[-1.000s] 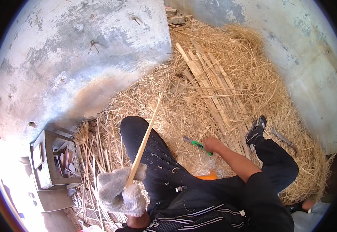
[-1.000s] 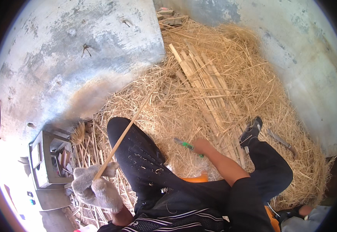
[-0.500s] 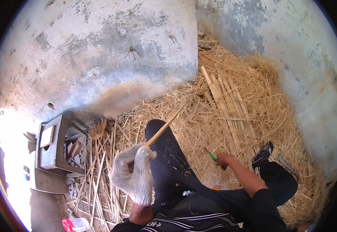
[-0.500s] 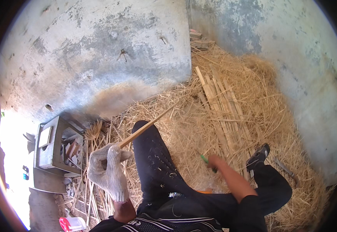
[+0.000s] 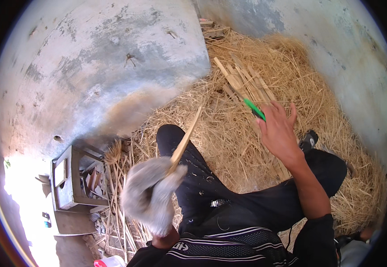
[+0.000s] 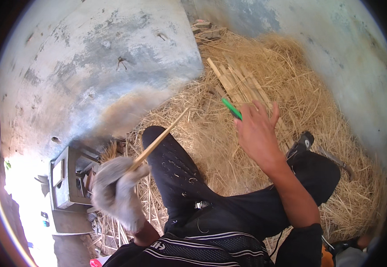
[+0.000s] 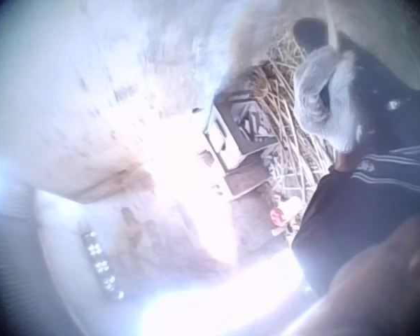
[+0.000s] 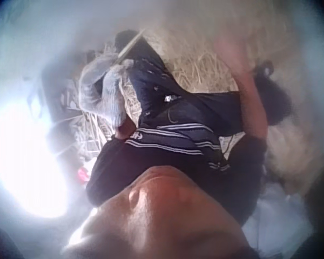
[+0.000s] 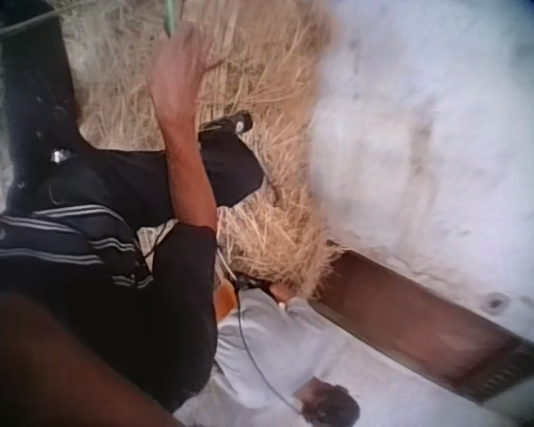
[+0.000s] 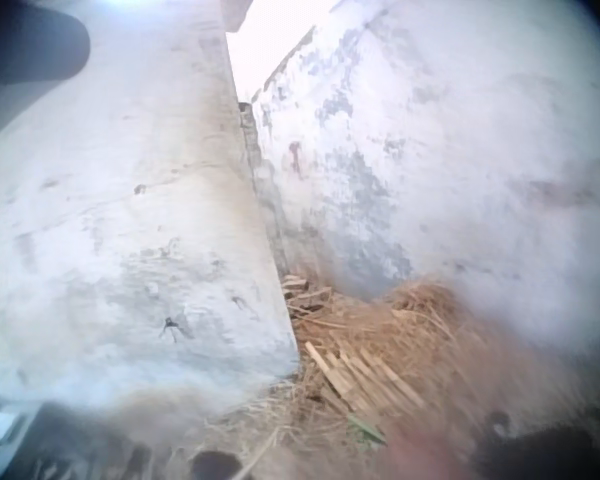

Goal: The person sits on a straw-covered floor and uses a machete to split a long bamboo stick into thin strips. They then use a green utility knife to shave and smooth the edges of the bamboo strips.

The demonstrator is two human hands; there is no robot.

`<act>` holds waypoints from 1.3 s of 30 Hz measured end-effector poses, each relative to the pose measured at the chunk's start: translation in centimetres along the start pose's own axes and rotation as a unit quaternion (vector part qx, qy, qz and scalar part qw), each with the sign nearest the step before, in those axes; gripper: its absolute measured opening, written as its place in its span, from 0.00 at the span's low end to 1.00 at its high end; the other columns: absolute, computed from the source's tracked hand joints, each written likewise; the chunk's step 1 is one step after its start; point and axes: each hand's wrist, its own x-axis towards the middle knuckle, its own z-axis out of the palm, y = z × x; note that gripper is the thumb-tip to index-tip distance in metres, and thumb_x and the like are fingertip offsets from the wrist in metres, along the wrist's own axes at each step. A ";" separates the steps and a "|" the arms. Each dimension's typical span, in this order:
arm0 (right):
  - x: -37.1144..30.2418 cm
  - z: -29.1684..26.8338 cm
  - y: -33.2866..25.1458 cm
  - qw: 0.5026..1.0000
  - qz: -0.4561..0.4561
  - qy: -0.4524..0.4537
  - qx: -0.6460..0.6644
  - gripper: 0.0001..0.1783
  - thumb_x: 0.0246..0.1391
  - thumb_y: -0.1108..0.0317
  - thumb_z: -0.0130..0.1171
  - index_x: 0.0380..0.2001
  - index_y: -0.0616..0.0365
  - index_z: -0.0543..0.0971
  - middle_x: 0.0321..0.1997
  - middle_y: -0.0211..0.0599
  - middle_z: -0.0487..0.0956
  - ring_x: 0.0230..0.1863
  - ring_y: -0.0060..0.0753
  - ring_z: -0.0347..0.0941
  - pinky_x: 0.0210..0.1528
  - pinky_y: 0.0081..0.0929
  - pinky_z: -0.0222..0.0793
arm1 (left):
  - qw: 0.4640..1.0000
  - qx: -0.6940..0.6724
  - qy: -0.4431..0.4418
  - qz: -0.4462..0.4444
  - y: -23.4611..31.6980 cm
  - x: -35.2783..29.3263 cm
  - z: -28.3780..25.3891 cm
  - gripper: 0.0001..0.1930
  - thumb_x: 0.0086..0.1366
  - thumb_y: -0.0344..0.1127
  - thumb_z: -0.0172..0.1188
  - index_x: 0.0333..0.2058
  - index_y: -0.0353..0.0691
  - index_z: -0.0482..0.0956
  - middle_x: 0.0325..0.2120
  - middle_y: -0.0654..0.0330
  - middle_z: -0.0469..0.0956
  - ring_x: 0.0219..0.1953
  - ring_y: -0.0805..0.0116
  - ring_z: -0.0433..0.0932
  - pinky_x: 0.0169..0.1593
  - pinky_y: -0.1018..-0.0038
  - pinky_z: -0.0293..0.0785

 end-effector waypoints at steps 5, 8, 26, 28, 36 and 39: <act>1.9 -3.0 -1.2 0.959 0.107 -0.156 0.209 0.17 0.66 0.63 0.48 0.53 0.61 0.67 0.35 0.37 0.80 0.57 0.46 0.68 0.69 0.50 0.44 | 0.976 -0.127 0.177 0.018 3.3 0.1 -0.8 0.14 0.56 0.33 0.71 0.36 0.32 0.77 0.26 0.52 0.80 0.24 0.69 0.82 0.20 0.78 0.83; 1.5 -3.6 -2.2 0.963 0.074 -0.113 0.234 0.17 0.67 0.64 0.47 0.54 0.60 0.66 0.34 0.33 0.81 0.52 0.45 0.71 0.66 0.46 0.48 | 0.991 -0.054 0.124 -0.020 2.0 0.1 -0.2 0.10 0.58 0.29 0.68 0.35 0.33 0.76 0.28 0.51 0.79 0.26 0.69 0.81 0.23 0.77 0.82; -3.2 -6.7 -13.4 0.845 -0.055 -0.207 0.489 0.23 0.62 0.70 0.51 0.57 0.69 0.61 0.31 0.62 0.77 0.26 0.61 0.77 0.25 0.50 0.74 | 0.981 -0.003 0.134 -0.142 -0.2 -1.0 1.5 0.10 0.49 0.19 0.67 0.34 0.29 0.82 0.30 0.56 0.78 0.34 0.70 0.78 0.35 0.77 0.75; -3.0 -6.8 -13.5 0.851 -0.056 -0.213 0.477 0.24 0.62 0.71 0.51 0.57 0.70 0.61 0.31 0.61 0.77 0.26 0.60 0.77 0.24 0.48 0.74 | 0.982 -0.052 0.122 -0.133 -0.6 -1.1 1.3 0.11 0.48 0.19 0.67 0.34 0.29 0.82 0.29 0.56 0.78 0.33 0.70 0.78 0.36 0.76 0.75; -3.3 -7.2 -14.6 0.854 -0.014 -0.251 0.455 0.24 0.60 0.74 0.53 0.58 0.69 0.63 0.37 0.62 0.78 0.28 0.60 0.78 0.27 0.45 0.74 | 0.978 -0.095 0.085 -0.165 -1.6 -1.5 -0.4 0.11 0.48 0.20 0.66 0.33 0.29 0.83 0.31 0.52 0.81 0.34 0.66 0.79 0.39 0.74 0.75; -3.4 -7.7 -15.2 0.850 -0.021 -0.242 0.468 0.24 0.61 0.72 0.53 0.58 0.69 0.63 0.34 0.59 0.78 0.27 0.59 0.78 0.25 0.45 0.74 | 0.982 -0.076 0.073 -0.159 -1.6 -1.5 -0.8 0.10 0.48 0.21 0.66 0.32 0.29 0.84 0.31 0.52 0.82 0.35 0.65 0.79 0.40 0.73 0.74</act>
